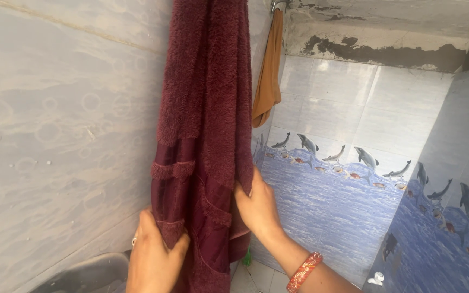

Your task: The person hangs a towel on a hook inside the bathroom, carries a bucket from outside into the bathroom, and turns on a tap to fill the bucket with water.

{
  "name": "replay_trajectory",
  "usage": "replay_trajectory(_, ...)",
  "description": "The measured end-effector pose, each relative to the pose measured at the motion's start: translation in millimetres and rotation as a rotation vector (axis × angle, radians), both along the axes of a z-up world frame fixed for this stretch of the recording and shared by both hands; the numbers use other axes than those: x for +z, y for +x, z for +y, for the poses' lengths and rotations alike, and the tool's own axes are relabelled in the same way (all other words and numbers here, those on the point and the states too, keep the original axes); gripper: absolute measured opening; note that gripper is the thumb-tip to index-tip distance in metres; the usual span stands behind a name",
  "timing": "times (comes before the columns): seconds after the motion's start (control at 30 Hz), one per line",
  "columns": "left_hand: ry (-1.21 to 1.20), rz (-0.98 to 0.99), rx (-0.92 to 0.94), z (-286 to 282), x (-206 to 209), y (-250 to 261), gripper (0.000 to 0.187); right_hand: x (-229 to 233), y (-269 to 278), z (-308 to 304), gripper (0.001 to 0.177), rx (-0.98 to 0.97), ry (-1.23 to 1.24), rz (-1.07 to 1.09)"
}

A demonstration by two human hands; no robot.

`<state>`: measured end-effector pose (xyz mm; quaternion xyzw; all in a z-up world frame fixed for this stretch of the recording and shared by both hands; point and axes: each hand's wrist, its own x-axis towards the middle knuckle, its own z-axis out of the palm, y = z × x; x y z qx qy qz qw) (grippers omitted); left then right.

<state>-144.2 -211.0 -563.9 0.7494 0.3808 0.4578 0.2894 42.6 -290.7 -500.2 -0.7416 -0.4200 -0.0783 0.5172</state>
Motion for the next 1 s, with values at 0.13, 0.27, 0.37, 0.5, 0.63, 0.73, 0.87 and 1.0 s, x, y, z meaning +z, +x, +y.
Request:
replay_trajectory(0.13,-0.015,0.039,0.001,-0.2,-0.4,2.6,0.088,3.3,8.4,3.0,0.050,0.078,0.177,-0.101)
replay_trajectory(0.27,-0.169,0.059,-0.060,-1.2,10.4,0.7,0.087,0.7,6.9,7.7,0.047,0.000,0.018,0.039)
replay_trajectory(0.37,-0.242,0.120,-0.069,-1.4,15.1,-1.8,0.079,-0.1,8.9,9.2,0.042,0.004,0.025,0.047)
replay_trajectory(0.5,-0.154,0.094,-0.065,0.3,11.7,-3.4,0.066,-6.4,9.5,11.9,0.056,0.026,0.043,0.013)
replay_trajectory(0.63,-0.074,0.074,-0.018,5.8,6.1,-5.0,0.063,-2.1,8.0,12.3,0.051,0.053,0.042,0.010)
replay_trajectory(0.73,-0.069,0.013,-0.067,9.6,5.4,-5.9,0.063,-2.7,-1.8,13.7,0.067,0.051,-0.200,0.161)
replay_trajectory(0.87,-0.293,0.216,-0.023,11.1,9.3,-9.7,0.070,-2.3,0.9,15.6,0.057,0.077,-0.033,-0.040)
replay_trajectory(1.0,-0.216,0.115,-0.056,11.1,10.0,-12.8,0.088,-2.1,3.9,21.7,0.050,0.138,0.037,0.021)
